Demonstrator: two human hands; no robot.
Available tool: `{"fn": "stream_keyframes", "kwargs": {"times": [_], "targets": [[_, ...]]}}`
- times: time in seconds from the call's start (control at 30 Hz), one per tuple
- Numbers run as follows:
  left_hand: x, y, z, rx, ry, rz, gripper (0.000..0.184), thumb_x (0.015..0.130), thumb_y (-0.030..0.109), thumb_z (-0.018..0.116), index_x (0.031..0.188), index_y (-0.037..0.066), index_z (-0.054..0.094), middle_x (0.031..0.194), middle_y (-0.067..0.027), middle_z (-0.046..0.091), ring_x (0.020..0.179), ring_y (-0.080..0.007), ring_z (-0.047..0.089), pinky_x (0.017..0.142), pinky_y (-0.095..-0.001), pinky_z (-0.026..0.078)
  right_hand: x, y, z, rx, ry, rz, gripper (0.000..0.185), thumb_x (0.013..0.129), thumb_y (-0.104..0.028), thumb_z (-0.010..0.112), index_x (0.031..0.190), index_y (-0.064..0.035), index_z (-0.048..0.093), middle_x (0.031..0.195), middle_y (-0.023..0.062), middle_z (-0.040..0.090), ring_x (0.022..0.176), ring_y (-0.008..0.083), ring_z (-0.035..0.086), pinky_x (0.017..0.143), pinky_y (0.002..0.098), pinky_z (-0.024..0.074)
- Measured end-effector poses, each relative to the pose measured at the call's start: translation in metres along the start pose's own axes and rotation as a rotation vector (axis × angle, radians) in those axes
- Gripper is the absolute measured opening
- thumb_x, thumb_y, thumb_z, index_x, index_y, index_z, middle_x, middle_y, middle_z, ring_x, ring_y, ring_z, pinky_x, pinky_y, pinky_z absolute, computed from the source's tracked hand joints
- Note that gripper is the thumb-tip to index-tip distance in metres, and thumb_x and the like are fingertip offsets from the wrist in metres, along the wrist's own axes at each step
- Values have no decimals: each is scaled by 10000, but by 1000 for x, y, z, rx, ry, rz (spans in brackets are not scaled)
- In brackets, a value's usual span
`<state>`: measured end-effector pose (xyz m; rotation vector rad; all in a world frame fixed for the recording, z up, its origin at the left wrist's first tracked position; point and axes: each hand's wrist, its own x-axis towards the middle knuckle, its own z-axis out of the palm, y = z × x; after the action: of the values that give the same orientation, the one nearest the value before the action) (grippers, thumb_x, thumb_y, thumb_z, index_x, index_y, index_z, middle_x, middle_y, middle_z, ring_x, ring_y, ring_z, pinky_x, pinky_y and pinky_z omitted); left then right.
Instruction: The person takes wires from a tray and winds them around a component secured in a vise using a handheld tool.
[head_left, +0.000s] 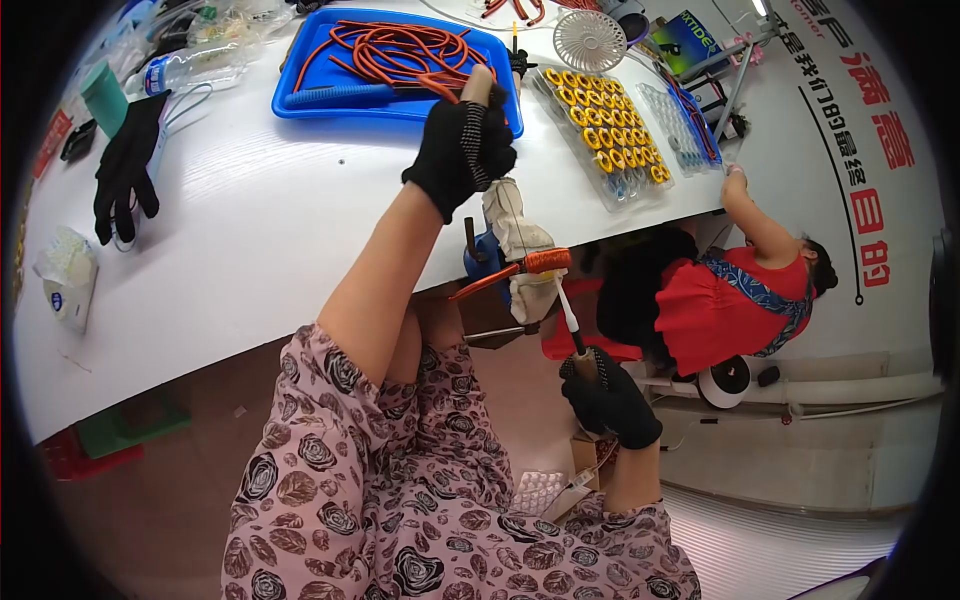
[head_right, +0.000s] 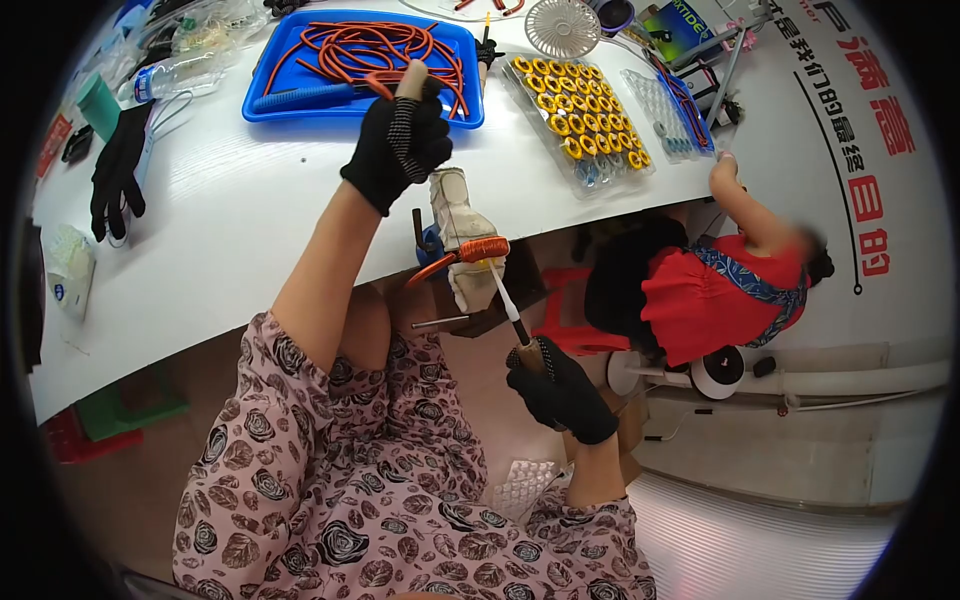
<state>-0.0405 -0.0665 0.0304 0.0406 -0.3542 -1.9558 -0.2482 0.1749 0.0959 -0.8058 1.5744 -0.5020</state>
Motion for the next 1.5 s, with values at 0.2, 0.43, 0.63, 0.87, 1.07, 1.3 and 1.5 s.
{"fn": "stream_keyframes", "kwargs": {"times": [0.2, 0.43, 0.63, 0.87, 1.07, 1.3, 1.5], "targets": [[21, -21, 15, 57, 89, -137, 291, 897, 384, 535, 736, 146, 491, 466, 85, 270, 348, -63, 250, 335, -221, 211, 19, -20, 0, -64, -27, -21, 182, 825, -106, 605, 968, -102, 492, 672, -42, 493, 416, 15, 394, 355, 185, 285], [29, -32, 20, 140, 86, -252, 323, 875, 404, 559, 729, 133, 461, 493, 75, 280, 378, -75, 266, 352, -234, 223, 12, -9, 1, -561, 105, -362, 216, 845, -191, 598, 1005, -78, 506, 643, 33, 564, 452, 131, 508, 413, 285, 405], [-58, 3, 33, 752, -45, -19, 367, 880, 204, 572, 1166, -12, 494, 959, -99, 593, 901, -183, 591, 834, -322, 468, -27, 85, -8, -1110, 154, -784, 169, 872, -166, 557, 986, -46, 524, 866, 123, 587, 601, 199, 571, 516, 293, 466], [-152, -84, 50, 2061, -307, 884, 388, 734, 105, 569, 1120, 69, 565, 997, -117, 587, 1058, -280, 516, 969, -473, 380, -108, 104, -5, 443, -53, 191, 200, 826, -160, 634, 936, -35, 523, 772, 24, 490, 623, 130, 492, 556, 222, 448], [-158, -114, 56, 1963, -435, 1092, 411, 681, 129, 609, 1091, 146, 607, 885, -26, 593, 932, -222, 559, 935, -416, 408, -113, 95, -9, -214, 116, -160, 166, 827, -167, 611, 908, -48, 527, 736, 34, 563, 637, 102, 567, 563, 236, 438], [-164, -113, 55, 1950, -601, 779, 428, 676, 251, 640, 1085, 138, 587, 635, -16, 494, 659, -205, 506, 764, -373, 429, -105, 86, 0, 421, 285, 2, 222, 881, -318, 525, 891, -97, 530, 643, 17, 529, 503, 100, 500, 460, 212, 389], [-165, -67, 50, 1648, -299, 886, 509, 716, 288, 680, 1165, 89, 548, 815, -105, 603, 730, -243, 568, 755, -347, 443, -75, 66, -7, 1142, 327, -289, 124, 850, -161, 607, 937, -109, 535, 659, 8, 540, 452, 85, 497, 360, 218, 366]]}}
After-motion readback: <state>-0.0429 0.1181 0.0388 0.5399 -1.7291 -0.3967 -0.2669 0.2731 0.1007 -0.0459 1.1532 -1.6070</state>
